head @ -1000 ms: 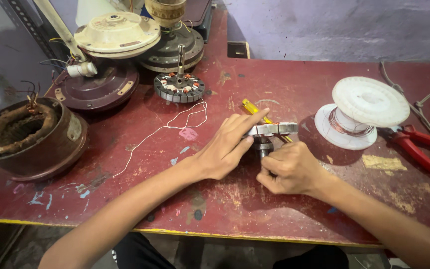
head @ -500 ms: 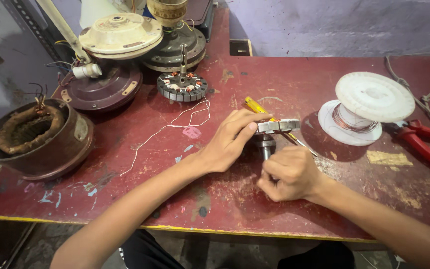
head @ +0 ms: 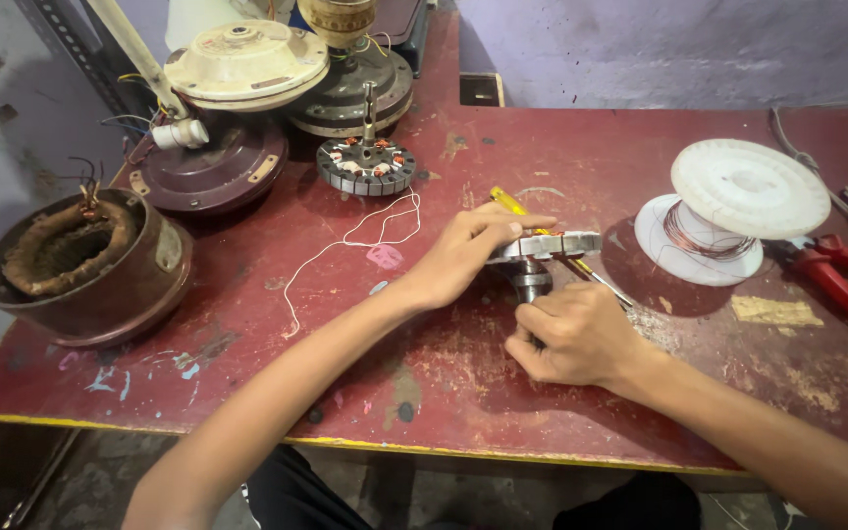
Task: The person winds copper wire around a motor armature using a yellow screwdriver to guide and pack the wire into slots. The person rotates the armature and continues winding until the slots are filled.
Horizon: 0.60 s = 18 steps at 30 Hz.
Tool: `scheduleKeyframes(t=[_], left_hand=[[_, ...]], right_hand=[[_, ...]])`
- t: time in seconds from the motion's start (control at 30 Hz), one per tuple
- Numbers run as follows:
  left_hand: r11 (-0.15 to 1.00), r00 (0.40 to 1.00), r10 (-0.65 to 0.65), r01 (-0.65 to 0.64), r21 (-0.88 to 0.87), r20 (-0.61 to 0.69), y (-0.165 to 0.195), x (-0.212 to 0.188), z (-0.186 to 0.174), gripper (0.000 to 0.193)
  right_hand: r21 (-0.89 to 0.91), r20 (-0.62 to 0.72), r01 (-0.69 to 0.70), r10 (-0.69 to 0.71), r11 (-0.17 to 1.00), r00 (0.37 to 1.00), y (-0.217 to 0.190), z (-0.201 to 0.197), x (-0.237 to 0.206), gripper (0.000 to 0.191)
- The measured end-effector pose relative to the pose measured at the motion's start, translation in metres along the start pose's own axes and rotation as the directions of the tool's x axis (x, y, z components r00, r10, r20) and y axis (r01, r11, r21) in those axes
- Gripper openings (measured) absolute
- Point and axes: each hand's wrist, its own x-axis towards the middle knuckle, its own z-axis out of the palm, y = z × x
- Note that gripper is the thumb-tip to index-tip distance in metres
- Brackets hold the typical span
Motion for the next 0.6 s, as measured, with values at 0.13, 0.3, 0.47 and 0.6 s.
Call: scheduleKeyframes(t=[0.13,0.3,0.47,0.6], left_hand=[[1.0,1.0,0.013,-0.012,-0.028,0.028,-0.005,0.005,0.001,0.042],[0.988,0.995,0.007,0.008,-0.154,0.098,-0.011,0.012,-0.003,0.042],[0.992,0.988,-0.022,0.04,-0.117,0.153,-0.017,0.025,-0.011,0.037],[0.99,0.976,-0.006,0.036,-0.135,0.216,-0.023,0.037,-0.015,0.035]], right_hand=[[-0.038,-0.009,-0.029,0.029,0.999,1.0,-0.002,0.001,0.0,0.023],[-0.058,-0.044,-0.047,0.045,0.997,0.998,-0.005,0.002,-0.002,0.02],[-0.063,-0.085,-0.147,0.141,0.987,0.986,-0.001,0.003,-0.003,0.022],[0.023,0.136,-0.053,0.049,0.998,0.99,0.001,0.004,-0.006,0.024]])
